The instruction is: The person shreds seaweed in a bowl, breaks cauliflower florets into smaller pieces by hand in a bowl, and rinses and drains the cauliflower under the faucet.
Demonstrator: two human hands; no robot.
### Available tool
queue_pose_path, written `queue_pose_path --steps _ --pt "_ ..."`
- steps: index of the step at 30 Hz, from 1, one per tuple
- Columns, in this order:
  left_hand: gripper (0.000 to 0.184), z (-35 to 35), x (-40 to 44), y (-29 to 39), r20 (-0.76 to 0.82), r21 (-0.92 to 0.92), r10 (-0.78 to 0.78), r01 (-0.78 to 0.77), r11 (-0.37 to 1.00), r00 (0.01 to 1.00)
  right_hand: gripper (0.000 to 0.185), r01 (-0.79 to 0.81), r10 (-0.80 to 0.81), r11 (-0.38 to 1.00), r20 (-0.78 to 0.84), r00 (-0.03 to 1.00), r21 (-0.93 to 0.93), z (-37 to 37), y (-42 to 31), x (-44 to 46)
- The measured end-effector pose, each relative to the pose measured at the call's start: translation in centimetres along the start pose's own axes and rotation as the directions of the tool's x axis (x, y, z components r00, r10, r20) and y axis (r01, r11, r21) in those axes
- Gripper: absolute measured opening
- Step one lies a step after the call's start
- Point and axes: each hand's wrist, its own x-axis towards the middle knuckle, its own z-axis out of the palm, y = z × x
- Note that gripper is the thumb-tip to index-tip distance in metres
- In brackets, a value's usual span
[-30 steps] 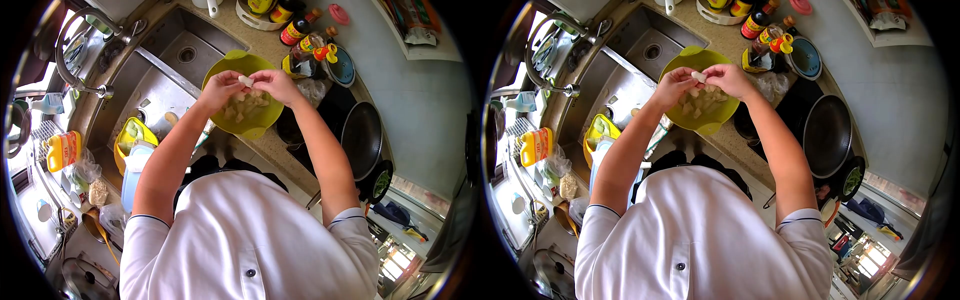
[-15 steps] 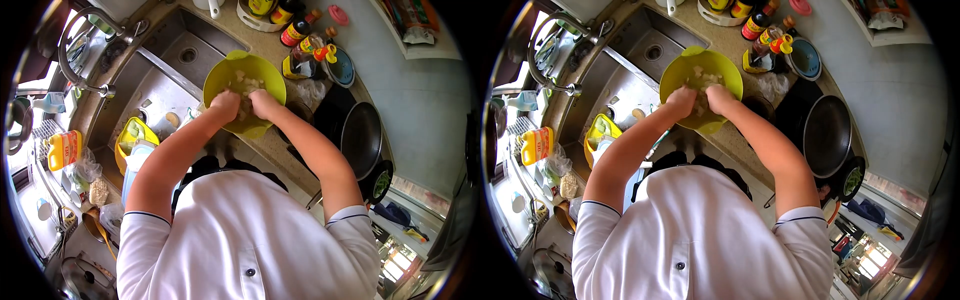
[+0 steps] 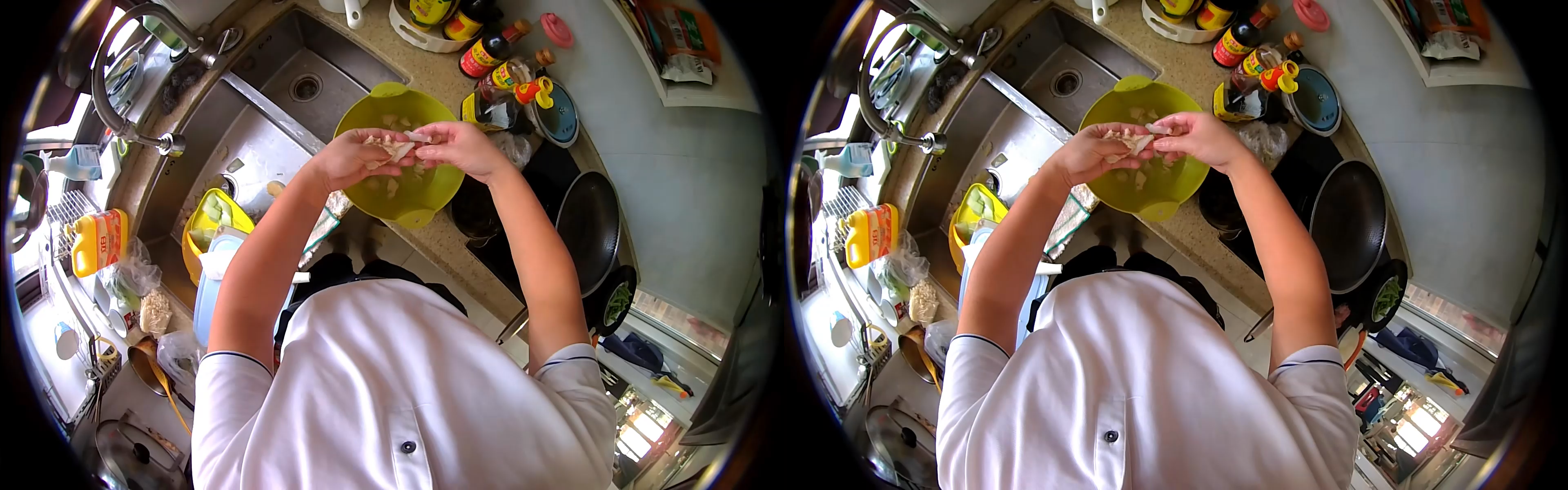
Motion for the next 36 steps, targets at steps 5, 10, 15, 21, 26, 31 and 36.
queue_pose_path --steps 5,10,15,21,26,31,36 --pt "0.02 0.7 0.6 -0.2 -0.049 0.008 -0.001 0.002 1.0 0.999 0.024 0.018 -0.016 1.0 -0.081 0.997 0.014 0.4 1.6 1.4" --pt "0.018 0.2 1.5 -0.2 -0.19 0.077 0.003 0.012 0.997 0.982 0.016 0.073 -0.069 0.997 -0.129 0.989 0.028 0.1 1.3 1.4" --pt "0.034 -0.4 2.9 0.7 -0.378 0.821 0.156 0.252 0.512 0.913 0.027 -0.037 -0.09 0.878 -0.24 0.967 -0.478 -1.1 4.1 2.9" --pt "0.041 -1.3 4.0 -6.3 -0.034 0.936 0.45 0.187 -0.299 0.892 0.027 0.038 -0.382 0.33 -0.096 0.919 -0.943 2.5 8.1 3.3" --pt "0.014 -1.6 4.4 -3.2 -0.332 0.923 0.197 0.275 0.268 0.923 0.02 -0.083 -0.034 0.807 -0.187 0.982 -0.585 0.6 8.6 5.0" --pt "0.012 -2.5 4.4 -1.7 -0.387 0.714 0.065 0.255 0.652 0.92 0.014 -0.156 0.098 0.938 -0.194 0.976 -0.309 -0.3 6.5 4.3" --pt "0.022 -1.0 4.6 -1.7 -0.316 0.923 0.345 0.371 -0.104 0.884 0.029 -0.141 -0.077 0.555 -0.22 0.972 -0.82 0.7 4.8 4.2"
